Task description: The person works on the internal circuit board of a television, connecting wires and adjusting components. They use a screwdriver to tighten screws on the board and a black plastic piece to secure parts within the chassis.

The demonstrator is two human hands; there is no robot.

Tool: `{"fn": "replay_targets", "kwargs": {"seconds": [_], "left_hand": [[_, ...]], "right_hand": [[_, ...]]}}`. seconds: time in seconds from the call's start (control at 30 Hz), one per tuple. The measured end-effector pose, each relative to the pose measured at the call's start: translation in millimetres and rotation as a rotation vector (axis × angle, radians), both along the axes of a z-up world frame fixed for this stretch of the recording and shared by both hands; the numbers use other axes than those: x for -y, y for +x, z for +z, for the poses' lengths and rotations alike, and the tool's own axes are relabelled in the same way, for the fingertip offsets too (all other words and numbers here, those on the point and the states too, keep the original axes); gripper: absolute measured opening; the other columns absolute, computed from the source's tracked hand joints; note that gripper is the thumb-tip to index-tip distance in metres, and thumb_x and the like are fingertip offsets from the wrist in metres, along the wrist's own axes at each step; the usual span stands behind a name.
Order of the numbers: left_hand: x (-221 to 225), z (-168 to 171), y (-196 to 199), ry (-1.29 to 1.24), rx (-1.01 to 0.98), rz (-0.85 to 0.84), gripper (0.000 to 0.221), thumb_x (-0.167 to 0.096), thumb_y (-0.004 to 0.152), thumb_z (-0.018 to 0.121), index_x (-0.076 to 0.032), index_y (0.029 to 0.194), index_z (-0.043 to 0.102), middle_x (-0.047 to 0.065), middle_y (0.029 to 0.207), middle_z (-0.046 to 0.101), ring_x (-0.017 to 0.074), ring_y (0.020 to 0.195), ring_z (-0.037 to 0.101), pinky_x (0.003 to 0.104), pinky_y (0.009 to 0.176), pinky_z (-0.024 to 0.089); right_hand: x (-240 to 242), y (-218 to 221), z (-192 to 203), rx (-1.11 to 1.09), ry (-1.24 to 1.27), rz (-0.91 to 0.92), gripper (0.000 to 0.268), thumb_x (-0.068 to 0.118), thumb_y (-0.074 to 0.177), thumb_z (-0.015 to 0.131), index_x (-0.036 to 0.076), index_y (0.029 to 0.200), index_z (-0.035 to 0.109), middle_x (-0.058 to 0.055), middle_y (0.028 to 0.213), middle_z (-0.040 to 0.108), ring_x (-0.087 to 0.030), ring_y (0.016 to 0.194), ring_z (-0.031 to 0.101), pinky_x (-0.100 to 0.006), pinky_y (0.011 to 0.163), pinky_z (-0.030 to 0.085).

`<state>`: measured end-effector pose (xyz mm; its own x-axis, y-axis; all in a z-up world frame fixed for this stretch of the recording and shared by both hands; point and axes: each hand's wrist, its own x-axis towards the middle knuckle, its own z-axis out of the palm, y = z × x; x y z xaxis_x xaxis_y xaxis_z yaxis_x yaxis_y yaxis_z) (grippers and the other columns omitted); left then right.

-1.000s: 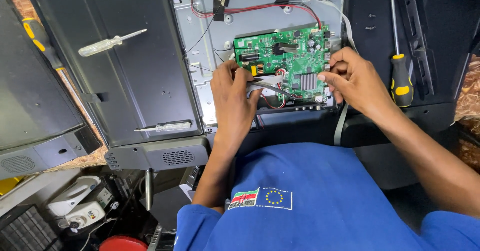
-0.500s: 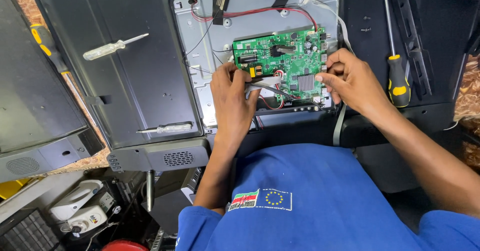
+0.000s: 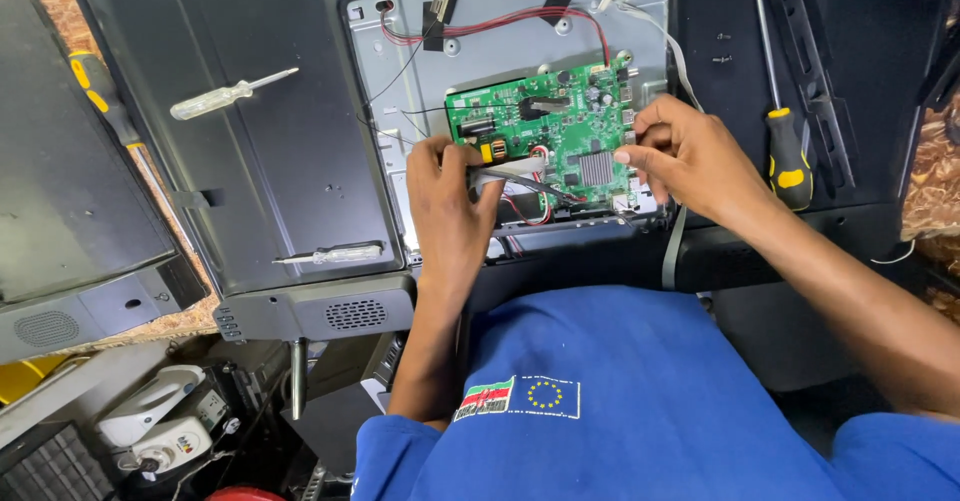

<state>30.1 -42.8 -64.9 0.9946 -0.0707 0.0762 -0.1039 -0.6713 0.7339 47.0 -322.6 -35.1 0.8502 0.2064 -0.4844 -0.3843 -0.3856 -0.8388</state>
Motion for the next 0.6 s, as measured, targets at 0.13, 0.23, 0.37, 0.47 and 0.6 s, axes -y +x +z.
{"fn": "replay_targets", "kwargs": {"seconds": [0.13, 0.23, 0.37, 0.47, 0.6], "left_hand": [[-18, 8, -6, 0.009, 0.003, 0.050, 0.045, 0.003, 0.069, 0.087, -0.009, 0.100, 0.056, 0.011, 0.104, 0.045, 0.0402, 0.098, 0.055, 0.048, 0.090, 0.045], [-30, 13, -14, 0.055, -0.011, 0.142, 0.047, -0.001, 0.066, 0.090, -0.010, 0.099, 0.057, 0.010, 0.105, 0.048, 0.0370, 0.101, 0.056, 0.046, 0.092, 0.045], [-46, 21, -24, 0.107, -0.054, 0.254, 0.046, 0.001, 0.071, 0.089, -0.010, 0.102, 0.057, 0.008, 0.104, 0.045, 0.0356, 0.102, 0.056, 0.045, 0.093, 0.045], [-53, 16, -31, 0.144, -0.071, 0.313, 0.042, 0.000, 0.076, 0.088, -0.009, 0.102, 0.057, 0.008, 0.102, 0.043, 0.0356, 0.100, 0.054, 0.044, 0.090, 0.044], [-56, 9, -34, 0.161, -0.059, 0.374, 0.039, -0.002, 0.082, 0.086, -0.009, 0.105, 0.056, 0.008, 0.102, 0.040, 0.0356, 0.098, 0.053, 0.044, 0.088, 0.044]], "right_hand": [[-15, 5, -5, -0.005, 0.082, -0.001, 0.022, 0.000, 0.097, 0.067, -0.010, 0.112, 0.053, -0.018, 0.064, 0.063, -0.020, 0.040, 0.060, -0.027, 0.035, 0.042], [-31, 12, -10, 0.021, 0.142, 0.033, 0.025, 0.002, 0.096, 0.069, -0.009, 0.113, 0.053, -0.018, 0.065, 0.064, -0.019, 0.040, 0.060, -0.026, 0.035, 0.043], [-48, 28, -4, 0.028, 0.164, 0.184, 0.023, 0.002, 0.100, 0.058, -0.005, 0.122, 0.060, -0.014, 0.070, 0.068, -0.017, 0.044, 0.063, -0.028, 0.040, 0.045], [-52, 36, -15, 0.054, 0.157, 0.315, 0.041, -0.004, 0.098, 0.049, -0.001, 0.137, 0.058, -0.015, 0.078, 0.067, -0.019, 0.050, 0.064, -0.031, 0.053, 0.049], [-59, 38, -5, 0.270, -0.046, 0.457, 0.051, -0.008, 0.093, 0.060, 0.004, 0.143, 0.062, -0.021, 0.087, 0.070, -0.037, 0.072, 0.070, -0.045, 0.073, 0.052]]}}
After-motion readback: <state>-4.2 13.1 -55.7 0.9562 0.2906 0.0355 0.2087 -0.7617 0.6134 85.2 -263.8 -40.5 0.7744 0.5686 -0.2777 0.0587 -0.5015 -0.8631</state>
